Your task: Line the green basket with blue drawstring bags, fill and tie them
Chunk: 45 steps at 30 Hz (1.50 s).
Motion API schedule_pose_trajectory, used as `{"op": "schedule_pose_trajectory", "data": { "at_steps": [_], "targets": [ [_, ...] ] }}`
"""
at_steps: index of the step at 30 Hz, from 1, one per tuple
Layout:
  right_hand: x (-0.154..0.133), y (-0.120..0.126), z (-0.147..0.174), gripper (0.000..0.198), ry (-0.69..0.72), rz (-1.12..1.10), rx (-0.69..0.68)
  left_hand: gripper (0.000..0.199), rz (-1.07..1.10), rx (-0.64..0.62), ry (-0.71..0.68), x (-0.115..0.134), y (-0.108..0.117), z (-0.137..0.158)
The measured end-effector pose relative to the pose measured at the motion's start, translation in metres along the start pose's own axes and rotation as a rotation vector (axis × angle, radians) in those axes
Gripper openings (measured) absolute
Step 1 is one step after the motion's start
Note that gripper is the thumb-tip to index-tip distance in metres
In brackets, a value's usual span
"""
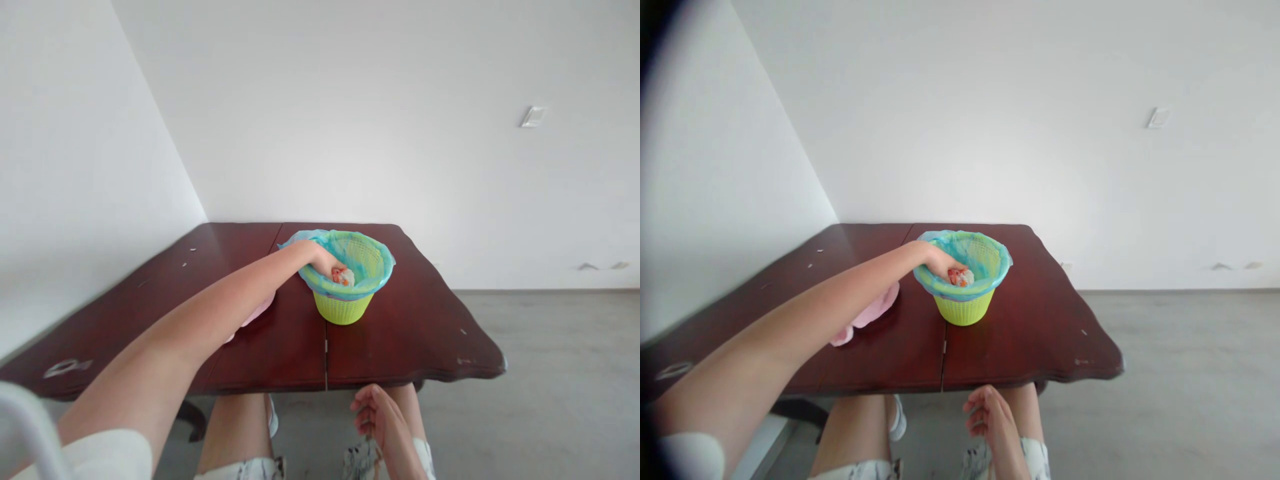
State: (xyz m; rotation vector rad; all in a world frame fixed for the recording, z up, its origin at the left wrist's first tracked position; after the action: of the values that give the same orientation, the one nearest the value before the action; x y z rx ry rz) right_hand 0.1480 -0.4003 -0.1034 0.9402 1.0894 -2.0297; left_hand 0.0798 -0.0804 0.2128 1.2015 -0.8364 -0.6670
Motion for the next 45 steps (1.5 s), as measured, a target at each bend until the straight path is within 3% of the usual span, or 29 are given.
{"op": "schedule_pose_trajectory", "data": {
  "at_steps": [3, 7, 9, 12, 15, 17, 20, 23, 25, 33, 39, 45],
  "targets": [
    [-0.012, 0.005, -0.002, 0.072, 0.044, -0.029, 0.074, 0.079, -0.010, 0.041, -0.023, -0.012, 0.015, 0.010],
    [-0.052, 0.011, -0.001, 0.070, 0.186, -0.047, 0.104, 0.050, 0.036, 0.403, -0.054, -0.036, 0.037, 0.048],
    [-0.085, 0.014, 0.002, 0.067, 0.293, -0.007, 0.116, 0.043, 0.043, 0.574, -0.060, -0.055, 0.034, 0.075],
    [-0.149, 0.018, 0.004, 0.057, 0.488, 0.067, 0.147, 0.051, 0.073, 0.749, -0.062, -0.082, 0.012, 0.112],
    [-0.215, 0.012, -0.008, 0.051, 0.626, 0.084, 0.174, 0.077, 0.072, 0.752, -0.066, -0.093, -0.019, 0.131],
    [-0.254, 0.001, -0.027, 0.055, 0.643, 0.076, 0.167, 0.093, 0.054, 0.704, -0.074, -0.092, -0.036, 0.132],
    [-0.293, -0.026, -0.065, 0.051, 0.447, 0.054, 0.116, 0.084, 0.069, 0.695, -0.105, -0.085, -0.046, 0.125],
    [-0.304, -0.055, -0.092, 0.038, 0.203, 0.037, 0.002, 0.071, 0.102, 0.705, -0.170, -0.081, -0.044, 0.120],
    [-0.303, -0.066, -0.096, 0.032, 0.157, 0.024, -0.046, 0.072, 0.117, 0.696, -0.229, -0.078, -0.041, 0.125],
    [-0.285, -0.063, -0.076, 0.049, 0.195, 0.012, -0.146, 0.056, 0.230, 0.634, -0.254, -0.063, -0.028, 0.174],
    [-0.277, -0.068, -0.064, 0.047, 0.208, 0.086, -0.141, 0.040, 0.303, 0.762, -0.220, -0.058, -0.017, 0.184],
    [-0.279, -0.067, -0.039, 0.058, 0.376, 0.291, -0.093, 0.034, 0.265, 0.898, -0.254, -0.050, -0.012, 0.206]
  ]
}}
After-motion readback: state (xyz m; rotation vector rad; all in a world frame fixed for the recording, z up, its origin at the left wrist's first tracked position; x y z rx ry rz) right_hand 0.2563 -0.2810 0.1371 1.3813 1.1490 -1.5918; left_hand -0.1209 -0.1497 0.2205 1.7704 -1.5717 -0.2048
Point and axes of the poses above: each hand's wrist, its own z-axis away from the middle knuckle, its own y-axis out of the back of the hand, x = y × z, the point moved 6 cm from there along -z, towards the middle knuckle, and after that the axes turned 5 degrees about x, right-handed, at the moved point
